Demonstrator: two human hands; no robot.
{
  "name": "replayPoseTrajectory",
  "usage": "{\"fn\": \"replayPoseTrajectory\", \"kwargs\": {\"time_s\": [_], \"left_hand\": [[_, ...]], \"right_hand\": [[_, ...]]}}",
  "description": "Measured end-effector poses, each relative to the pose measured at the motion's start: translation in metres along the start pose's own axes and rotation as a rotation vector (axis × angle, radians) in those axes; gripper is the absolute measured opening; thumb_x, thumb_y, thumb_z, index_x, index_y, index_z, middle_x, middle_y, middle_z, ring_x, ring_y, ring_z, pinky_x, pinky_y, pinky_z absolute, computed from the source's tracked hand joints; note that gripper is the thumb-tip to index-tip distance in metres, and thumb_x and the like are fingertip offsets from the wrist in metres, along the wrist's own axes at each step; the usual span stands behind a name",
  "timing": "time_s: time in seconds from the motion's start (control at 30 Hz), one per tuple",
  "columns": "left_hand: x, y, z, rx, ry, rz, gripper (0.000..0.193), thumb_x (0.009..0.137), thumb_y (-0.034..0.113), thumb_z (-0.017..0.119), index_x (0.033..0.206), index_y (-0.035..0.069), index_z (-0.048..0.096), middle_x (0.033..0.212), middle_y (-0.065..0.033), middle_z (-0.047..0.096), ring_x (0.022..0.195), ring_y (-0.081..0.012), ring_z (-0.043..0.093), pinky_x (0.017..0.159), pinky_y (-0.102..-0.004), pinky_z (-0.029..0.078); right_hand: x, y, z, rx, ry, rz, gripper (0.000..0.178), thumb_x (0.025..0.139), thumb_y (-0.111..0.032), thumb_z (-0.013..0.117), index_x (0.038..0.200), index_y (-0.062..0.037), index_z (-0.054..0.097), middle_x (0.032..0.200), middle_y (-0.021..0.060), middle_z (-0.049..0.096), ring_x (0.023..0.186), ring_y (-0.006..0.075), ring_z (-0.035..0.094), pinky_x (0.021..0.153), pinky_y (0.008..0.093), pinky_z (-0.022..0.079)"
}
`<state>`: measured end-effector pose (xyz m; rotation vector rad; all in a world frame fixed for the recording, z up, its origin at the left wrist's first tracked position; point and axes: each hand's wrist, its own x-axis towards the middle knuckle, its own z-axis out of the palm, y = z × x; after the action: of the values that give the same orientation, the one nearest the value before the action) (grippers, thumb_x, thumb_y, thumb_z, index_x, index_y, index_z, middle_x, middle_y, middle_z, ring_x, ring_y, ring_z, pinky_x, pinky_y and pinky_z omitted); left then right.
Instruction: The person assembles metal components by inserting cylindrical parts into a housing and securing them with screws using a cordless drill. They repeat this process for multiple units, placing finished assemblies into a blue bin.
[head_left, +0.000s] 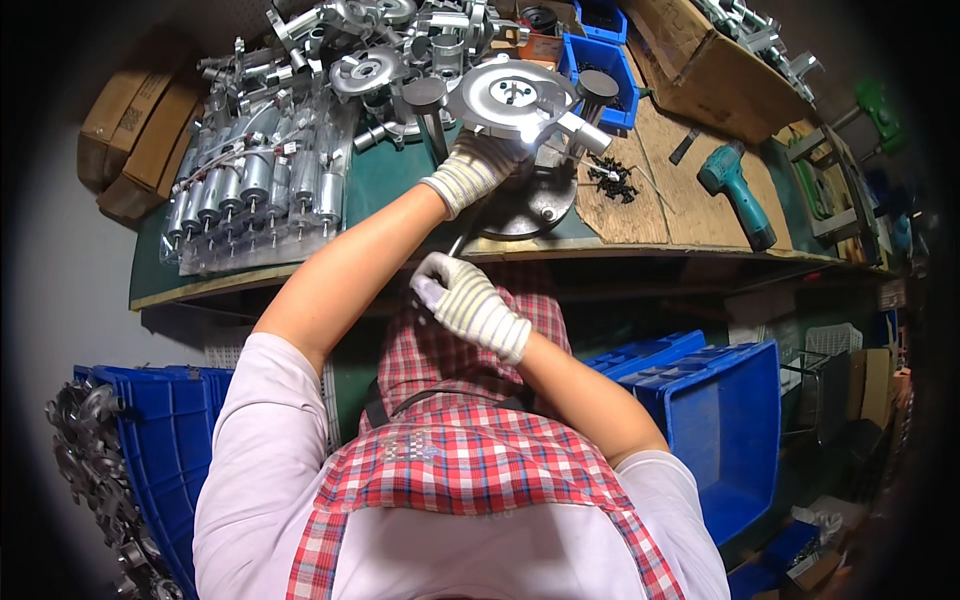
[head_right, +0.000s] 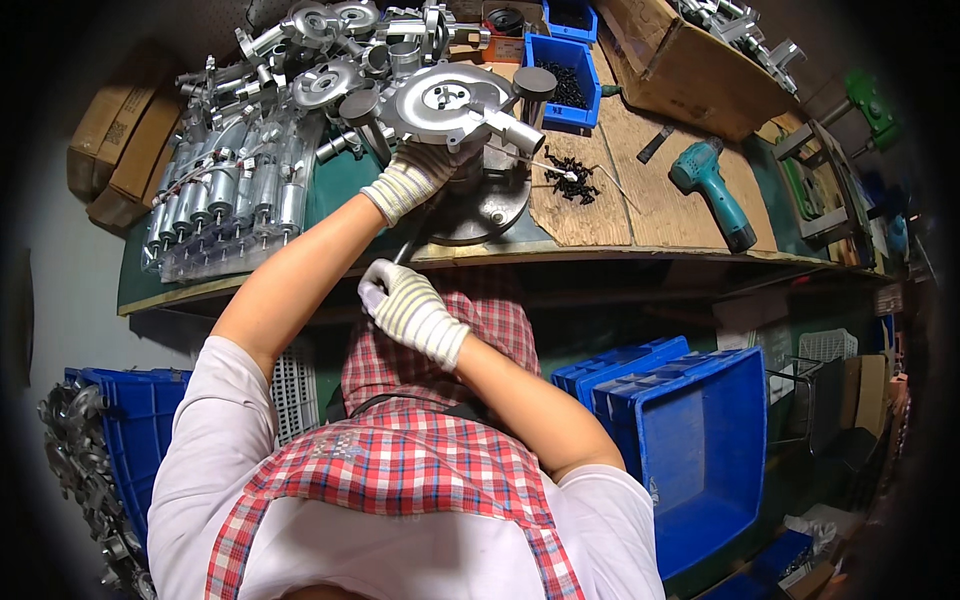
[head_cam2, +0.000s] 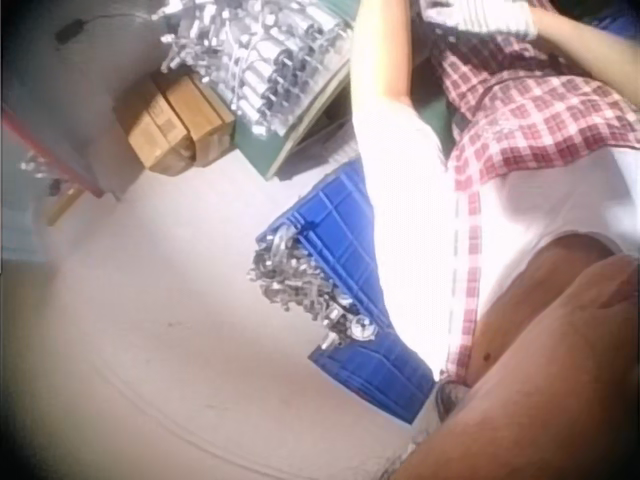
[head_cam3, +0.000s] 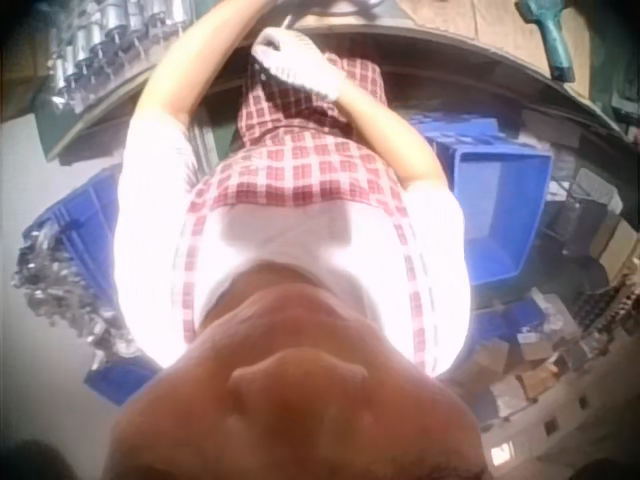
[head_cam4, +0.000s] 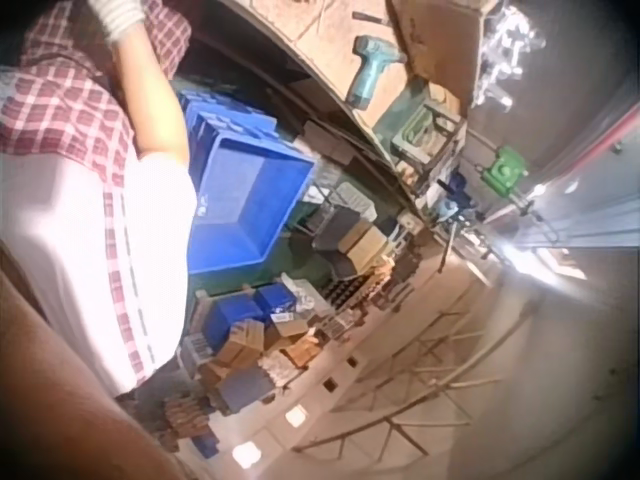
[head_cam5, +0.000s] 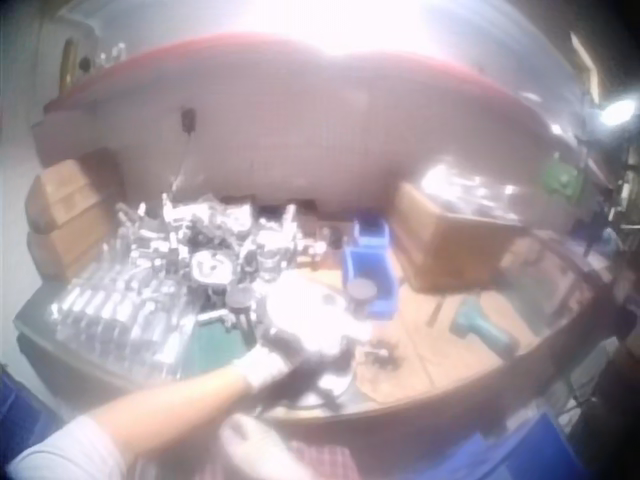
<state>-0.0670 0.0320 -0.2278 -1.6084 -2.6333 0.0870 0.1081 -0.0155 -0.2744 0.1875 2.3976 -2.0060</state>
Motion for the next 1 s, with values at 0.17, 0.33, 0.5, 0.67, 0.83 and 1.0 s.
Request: {"fn": "replayPoseTrajectory", "kwargs": {"time_s": [0.17,0.33,0.5,0.67,0.83,1.0], "left_hand": [[-0.002,0.003,-0.007,0.045,0.043,0.018,0.052,0.105,0.023,0.044,0.153,0.041,0.039,0.155,-0.0132,0.043,0.135,-0.0360,0.051,0.113,-0.0463,0.045],[-0.008,0.002,-0.004,0.339,0.044,0.044,0.055,0.105,0.020,0.043,0.155,0.042,0.037,0.154,-0.0147,0.042,0.135,-0.0365,0.051,0.111,-0.0465,0.047],[-0.011,0.000,0.005,0.476,0.082,0.063,0.062,0.104,0.015,0.039,0.157,0.045,0.032,0.154,-0.0164,0.043,0.135,-0.0368,0.052,0.107,-0.0498,0.050],[-0.005,-0.007,0.026,0.320,0.032,-0.013,0.062,0.102,0.016,0.042,0.157,0.045,0.033,0.151,-0.0137,0.048,0.129,-0.0367,0.057,0.102,-0.0497,0.054],[-0.009,-0.017,0.028,0.343,0.055,0.018,0.058,0.102,0.012,0.047,0.157,0.031,0.036,0.132,-0.0179,0.060,0.113,-0.0318,0.066,0.093,-0.0400,0.057],[-0.077,-0.003,-0.010,-1.017,0.389,-0.239,0.081,0.089,0.037,0.081,0.143,-0.008,0.043,0.134,-0.0182,0.062,0.115,-0.0238,0.064,0.101,-0.0338,0.051]], "right_hand": [[-0.060,0.007,-0.021,-0.257,0.461,-0.085,0.025,0.102,-0.017,0.050,0.125,-0.0129,0.060,0.080,0.0125,0.070,0.066,0.0259,0.069,0.063,0.0417,0.054],[-0.077,0.000,-0.071,-0.704,0.696,0.035,0.037,0.106,-0.032,0.049,0.142,-0.0245,0.055,0.060,0.0140,0.063,0.052,0.0347,0.063,0.052,0.0457,0.049],[-0.070,0.025,-0.128,-0.827,1.100,-0.091,0.034,0.102,-0.009,0.051,0.133,-0.0135,0.062,0.075,0.0167,0.068,0.055,0.0313,0.063,0.054,0.0399,0.050],[-0.033,0.031,-0.199,-0.972,1.294,-0.336,0.039,0.089,-0.006,0.055,0.127,-0.0084,0.063,0.109,0.0173,0.064,0.103,0.0371,0.059,0.091,0.0496,0.045],[-0.027,0.044,-0.234,-1.088,1.044,-0.041,0.041,0.091,-0.020,0.063,0.132,-0.0169,0.061,0.122,0.0175,0.059,0.117,0.0376,0.056,0.101,0.0517,0.044],[-0.079,0.029,-0.391,-1.448,0.957,0.253,0.070,0.089,-0.030,0.068,0.153,-0.0174,0.040,0.133,0.0212,0.059,0.125,0.0403,0.056,0.107,0.0526,0.043]]}}
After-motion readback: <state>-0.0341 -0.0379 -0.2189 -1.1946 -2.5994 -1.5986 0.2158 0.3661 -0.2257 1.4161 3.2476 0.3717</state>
